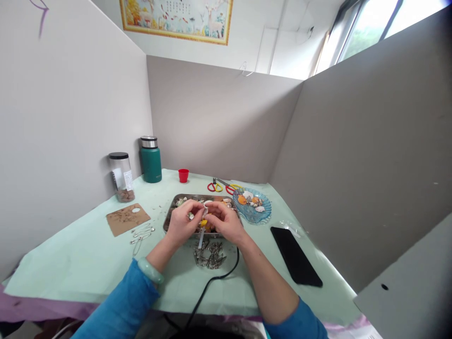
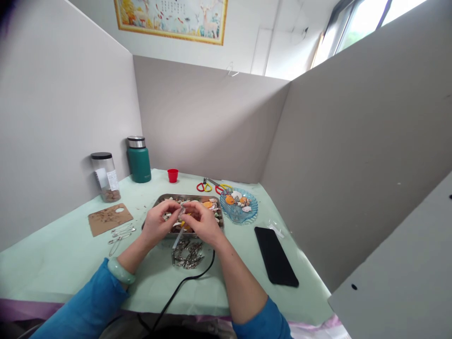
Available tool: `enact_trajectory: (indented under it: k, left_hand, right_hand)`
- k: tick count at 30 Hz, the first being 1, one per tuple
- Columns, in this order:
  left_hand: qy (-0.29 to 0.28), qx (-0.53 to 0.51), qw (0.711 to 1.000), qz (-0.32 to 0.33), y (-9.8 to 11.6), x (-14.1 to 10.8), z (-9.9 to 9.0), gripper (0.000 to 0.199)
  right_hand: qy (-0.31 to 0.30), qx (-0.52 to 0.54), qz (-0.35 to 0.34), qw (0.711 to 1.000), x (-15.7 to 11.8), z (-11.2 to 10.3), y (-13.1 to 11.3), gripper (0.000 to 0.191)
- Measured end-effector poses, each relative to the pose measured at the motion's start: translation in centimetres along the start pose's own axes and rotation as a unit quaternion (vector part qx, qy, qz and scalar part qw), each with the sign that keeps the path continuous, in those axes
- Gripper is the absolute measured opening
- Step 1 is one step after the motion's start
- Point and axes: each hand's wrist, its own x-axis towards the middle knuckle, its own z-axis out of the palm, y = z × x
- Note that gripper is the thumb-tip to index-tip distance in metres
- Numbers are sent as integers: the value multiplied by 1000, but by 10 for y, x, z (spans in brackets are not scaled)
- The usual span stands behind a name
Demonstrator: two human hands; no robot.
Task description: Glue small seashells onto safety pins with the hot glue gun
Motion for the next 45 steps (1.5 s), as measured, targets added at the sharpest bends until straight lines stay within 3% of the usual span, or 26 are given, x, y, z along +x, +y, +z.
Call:
enact_trajectory:
  k: [6,10,18,25,32,45]
  left_hand:
    - [-15,-80,995,-62,-5,-1,1,8]
    - [-33,-106,992,-63,-7,0,1,9]
    - [-58,-174,976,-115,-4,0,1,23]
    - [-83,-218,958,-168,-9,-1,4,26]
    - [-99,-288,935,-181,-9,2,2,20]
    - [-95,-330,926,-156,-9,1,-1,12]
  right_hand:
    - [5,-22,-4,1000,-1,-1,-2,26]
    - [13,-17,-17,1000,0,-1,-1,25]
    - [77,-73,-43,993,2,-2,2,21]
    - [102,-217,-115,964,-2,0,0,14]
    - [105,-279,-167,940,-3,0,-1,9]
    - [89,-178,-150,968,-4,0,-10,8]
